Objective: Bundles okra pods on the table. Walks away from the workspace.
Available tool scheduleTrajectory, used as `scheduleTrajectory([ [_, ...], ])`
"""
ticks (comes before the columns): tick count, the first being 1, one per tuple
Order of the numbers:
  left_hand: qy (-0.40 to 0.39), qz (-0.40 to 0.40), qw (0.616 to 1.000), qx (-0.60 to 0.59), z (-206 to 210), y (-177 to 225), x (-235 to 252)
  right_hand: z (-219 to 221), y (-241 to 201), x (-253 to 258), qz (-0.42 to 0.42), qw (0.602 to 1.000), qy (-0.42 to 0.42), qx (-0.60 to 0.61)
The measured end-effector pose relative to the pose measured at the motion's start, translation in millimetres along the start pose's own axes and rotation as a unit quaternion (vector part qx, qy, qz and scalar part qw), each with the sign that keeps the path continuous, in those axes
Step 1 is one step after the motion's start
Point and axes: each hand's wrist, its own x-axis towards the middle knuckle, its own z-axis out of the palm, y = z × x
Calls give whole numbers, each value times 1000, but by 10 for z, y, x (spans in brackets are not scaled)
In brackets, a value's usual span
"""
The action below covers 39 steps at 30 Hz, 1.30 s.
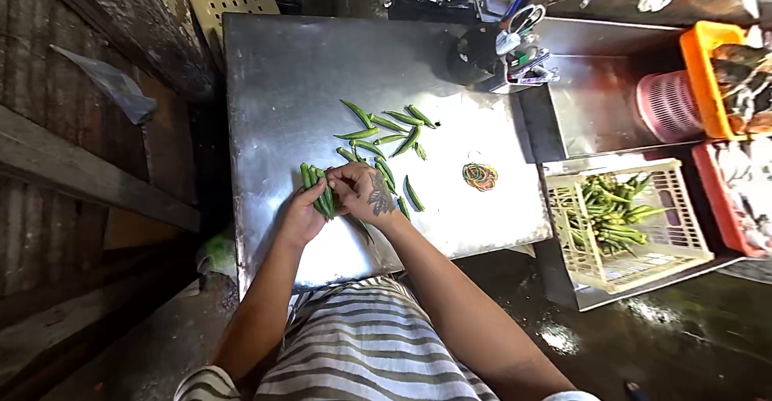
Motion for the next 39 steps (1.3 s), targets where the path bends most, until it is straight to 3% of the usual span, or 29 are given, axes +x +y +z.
scheduleTrajectory([
  [2,-20,-30,998,46,-1,-47,1,-140,81,-82,-14,1000,21,11],
  [6,-157,-42,975,151,7,-150,10,-546,7,-132,-10,992,102,67],
  [8,-216,-45,952,211,70,-192,-2,-706,-94,-158,-48,991,87,92],
  [10,-263,-65,929,250,144,-222,-7,-701,-132,-186,-97,992,-7,80],
  [13,-276,-87,913,287,165,-285,-12,-426,-39,-244,-114,965,-236,24],
  [14,-280,-96,907,300,165,-286,-6,-362,38,-265,-120,960,-251,32],
  [19,-266,-104,908,307,210,-304,-26,-325,289,-383,-129,954,-171,210],
  [21,-231,-86,902,354,264,-299,-16,-387,345,-402,-124,950,-98,271],
  [23,-191,-64,886,418,326,-297,-33,-460,424,-458,-120,971,-45,201],
  [25,-167,-59,876,448,391,-314,-66,-429,477,-563,-137,989,-27,39],
  [27,-165,-65,877,447,429,-348,-100,-320,511,-680,-150,985,-14,-86],
  [29,-161,-65,886,429,478,-410,-104,-271,569,-748,-161,977,18,-138],
  [34,-182,-64,871,451,569,-459,-163,-391,571,-864,-109,988,-59,-92],
  [39,-208,-116,879,413,548,-532,-200,-381,660,-964,-136,988,-40,-59],
])
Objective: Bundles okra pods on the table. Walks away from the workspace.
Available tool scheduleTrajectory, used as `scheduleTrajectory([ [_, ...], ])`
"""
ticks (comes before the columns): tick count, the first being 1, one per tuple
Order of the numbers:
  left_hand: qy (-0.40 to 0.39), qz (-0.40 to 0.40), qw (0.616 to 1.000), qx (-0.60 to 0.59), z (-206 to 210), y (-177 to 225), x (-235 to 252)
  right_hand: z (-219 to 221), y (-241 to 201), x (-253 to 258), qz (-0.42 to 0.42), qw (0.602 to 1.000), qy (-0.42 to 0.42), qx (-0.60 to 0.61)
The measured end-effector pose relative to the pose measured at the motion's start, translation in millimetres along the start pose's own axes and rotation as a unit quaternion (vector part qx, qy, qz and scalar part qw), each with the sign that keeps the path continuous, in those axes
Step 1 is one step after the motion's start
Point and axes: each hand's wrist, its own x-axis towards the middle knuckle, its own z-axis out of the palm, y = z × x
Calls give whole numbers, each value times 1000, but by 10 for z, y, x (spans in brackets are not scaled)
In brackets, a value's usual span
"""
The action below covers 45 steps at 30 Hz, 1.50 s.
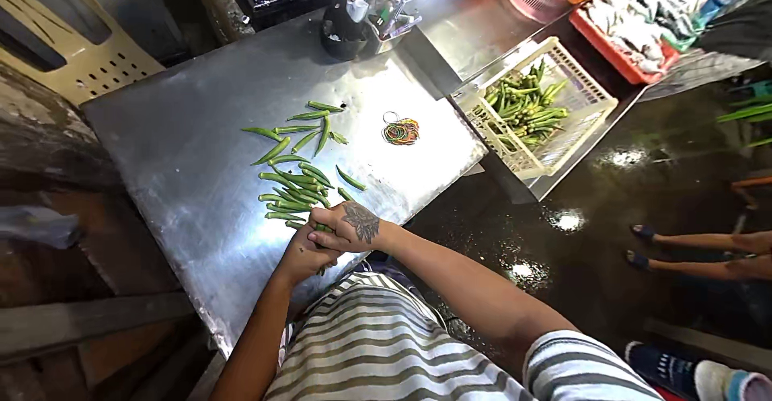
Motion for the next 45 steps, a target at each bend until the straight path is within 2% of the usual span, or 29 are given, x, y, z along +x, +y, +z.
scheduleTrajectory([
  [2,-31,-40,999,-16,11,-13,-6,-46,-10,-21,3,999,-36,0],
  [4,-25,-92,995,-17,61,-26,-32,-202,61,-13,35,996,-67,45],
  [5,-8,-103,995,-3,77,-45,-44,-329,167,3,68,994,-46,71],
  [7,46,-76,996,23,101,-143,-94,-581,641,46,140,986,91,31],
  [9,110,-31,992,45,129,-240,-175,-944,1106,109,295,929,205,-94],
  [11,148,4,988,52,159,-286,-244,-1227,1474,161,434,844,240,-203],
  [12,164,16,985,55,180,-287,-277,-1287,1659,164,460,824,228,-241],
  [15,199,48,976,74,259,-208,-334,-1263,2031,143,460,808,197,-311],
  [18,227,77,965,111,334,-137,-349,-1273,2134,133,468,818,195,-274],
  [21,231,124,951,163,346,-100,-336,-1385,2060,52,422,863,244,-130],
  [23,243,156,939,188,366,-64,-290,-1450,1879,-83,334,883,329,29],
  [25,254,181,930,195,398,-43,-227,-1446,1560,-339,241,881,381,143],
  [27,258,187,925,209,436,-33,-176,-1394,1255,-687,182,870,414,196],
  [29,257,183,924,216,486,-38,-142,-1301,1029,-1107,182,862,419,221],
  [32,242,170,930,220,567,-76,-74,-1180,767,-1572,201,804,428,361],
  [34,226,164,932,231,615,-113,-16,-1051,616,-1755,196,762,409,462],
  [37,193,153,936,251,715,-124,96,-767,469,-1820,163,737,377,537],
  [38,181,140,936,267,755,-111,134,-683,427,-1784,157,747,370,529],
  [39,171,118,933,294,793,-88,172,-607,396,-1734,147,780,360,490],
  [41,146,61,921,355,857,-16,251,-486,365,-1612,111,878,317,341],
  [42,134,35,914,382,883,22,294,-447,345,-1543,93,914,290,268],
  [45,100,-18,877,469,941,136,395,-414,225,-1310,78,967,193,145],
])
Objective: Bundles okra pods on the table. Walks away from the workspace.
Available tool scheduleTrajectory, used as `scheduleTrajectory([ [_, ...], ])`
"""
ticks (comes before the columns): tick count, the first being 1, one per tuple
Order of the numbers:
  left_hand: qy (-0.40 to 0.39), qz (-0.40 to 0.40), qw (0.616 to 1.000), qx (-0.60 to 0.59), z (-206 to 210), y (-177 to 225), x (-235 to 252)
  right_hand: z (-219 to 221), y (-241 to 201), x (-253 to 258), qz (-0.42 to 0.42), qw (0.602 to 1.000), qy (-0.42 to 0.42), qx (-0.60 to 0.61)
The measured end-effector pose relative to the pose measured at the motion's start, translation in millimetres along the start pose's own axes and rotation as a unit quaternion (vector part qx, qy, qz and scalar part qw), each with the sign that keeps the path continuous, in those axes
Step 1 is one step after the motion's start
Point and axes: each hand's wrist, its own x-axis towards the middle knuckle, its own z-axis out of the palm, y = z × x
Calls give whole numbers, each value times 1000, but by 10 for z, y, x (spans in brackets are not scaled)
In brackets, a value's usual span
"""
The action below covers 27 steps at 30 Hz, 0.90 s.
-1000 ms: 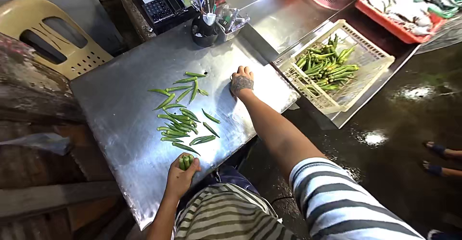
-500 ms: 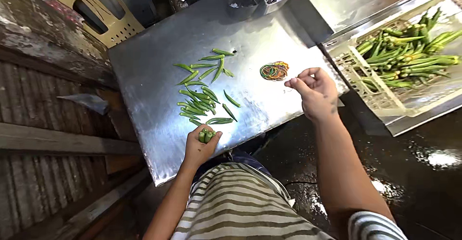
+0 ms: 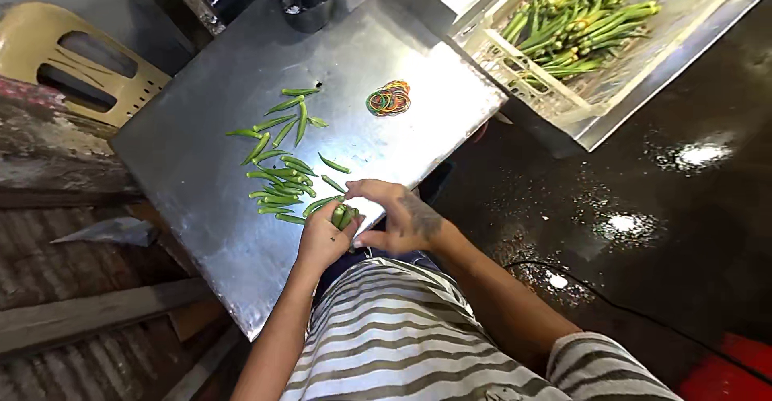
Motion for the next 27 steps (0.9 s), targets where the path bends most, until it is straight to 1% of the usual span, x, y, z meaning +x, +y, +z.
scheduleTrajectory([
  [2,-38,-26,992,116,-71,146,34,74,-46,99,10,997,-59,-45],
  [3,-51,-38,986,154,-94,201,45,92,-57,130,22,994,-85,-58],
  [4,-56,-41,985,159,-114,212,47,94,-54,143,29,993,-99,-59],
  [5,-50,-31,990,131,-137,182,38,82,-38,139,38,992,-105,-52],
  [6,-38,-21,997,65,-161,133,23,48,-20,125,47,992,-114,-39],
  [7,-25,-16,999,-40,-169,77,2,-8,-7,96,46,991,-126,-12],
  [8,-21,-16,982,-186,-153,29,-26,-66,12,49,30,989,-134,49],
  [9,-29,-22,935,-353,-125,1,-58,-108,31,-11,-9,982,-125,144],
  [10,-46,-29,865,-499,-94,-13,-90,-141,27,-65,-55,958,-106,259],
  [11,-71,-30,786,-614,-63,-30,-114,-146,1,-98,-85,920,-76,375],
  [12,-89,-22,719,-689,-24,-31,-126,-106,-24,-114,-96,876,-32,472],
  [13,-98,-6,671,-735,18,-12,-128,-32,-47,-110,-92,828,19,553],
  [14,-99,19,644,-758,60,20,-122,54,-67,-91,-77,784,62,612],
  [15,-87,49,645,-758,94,69,-103,129,-87,-63,-57,756,92,645],
  [16,-58,81,681,-726,107,125,-70,189,-103,-19,-45,747,107,654],
  [17,-17,113,742,-661,100,173,-39,231,-132,29,-34,759,119,639],
  [18,25,136,812,-567,67,204,-23,250,-166,71,-26,791,127,598],
  [19,51,147,877,-454,1,224,-16,239,-191,106,-33,836,127,533],
  [20,62,146,933,-323,-82,239,-13,201,-206,139,-47,885,124,447],
  [21,56,124,975,-174,-182,270,-20,152,-222,168,-63,924,124,356],
  [22,34,90,995,-32,-271,330,-28,110,-235,192,-74,952,125,271],
  [23,5,62,995,80,-333,397,-32,77,-246,204,-81,969,121,200],
  [24,-26,35,986,164,-367,471,-37,48,-251,206,-79,978,110,158],
  [25,-51,9,975,217,-388,550,-36,17,-243,201,-65,983,94,146],
  [26,-67,-6,968,241,-397,614,-34,-11,-216,195,-44,982,83,165],
  [27,-71,-13,968,239,-395,646,-31,-29,-176,188,-22,977,77,196],
])
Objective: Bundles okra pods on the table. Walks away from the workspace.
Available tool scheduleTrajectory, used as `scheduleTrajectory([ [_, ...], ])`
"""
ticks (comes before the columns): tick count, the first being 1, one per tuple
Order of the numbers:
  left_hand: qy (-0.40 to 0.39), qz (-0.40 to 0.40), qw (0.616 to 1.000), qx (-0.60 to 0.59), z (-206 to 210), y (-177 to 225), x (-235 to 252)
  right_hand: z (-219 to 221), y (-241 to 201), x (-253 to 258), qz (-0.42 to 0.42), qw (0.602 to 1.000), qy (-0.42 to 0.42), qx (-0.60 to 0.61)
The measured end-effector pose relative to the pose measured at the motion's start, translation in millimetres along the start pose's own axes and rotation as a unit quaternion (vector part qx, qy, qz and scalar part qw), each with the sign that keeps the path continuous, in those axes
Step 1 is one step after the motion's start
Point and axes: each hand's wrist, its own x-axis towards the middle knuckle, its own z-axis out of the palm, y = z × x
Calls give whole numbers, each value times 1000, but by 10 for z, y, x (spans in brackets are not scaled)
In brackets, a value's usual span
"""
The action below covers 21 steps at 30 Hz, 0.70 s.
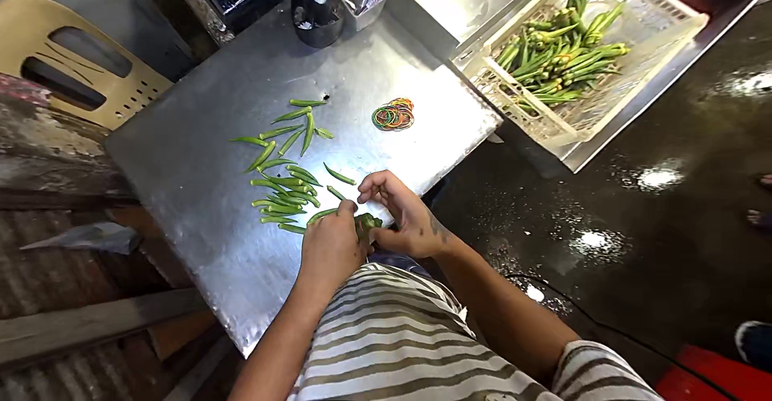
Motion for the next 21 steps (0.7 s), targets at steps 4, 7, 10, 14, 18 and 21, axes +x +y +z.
scheduleTrajectory([
  [4,28,61,993,-97,149,-68,82,-102,68,-66,44,996,-73,13],
  [7,90,138,975,-150,242,-152,131,-412,34,-131,118,988,-38,90],
  [10,176,177,953,-171,185,-319,188,-1153,33,-231,189,953,226,74],
  [14,150,146,965,-155,52,-592,286,-2266,3,-182,135,818,556,62],
  [18,114,105,980,-122,23,-829,367,-2337,-113,-20,162,809,563,-33],
  [21,139,8,988,-70,94,-1052,369,-1573,56,221,187,896,387,-106],
])
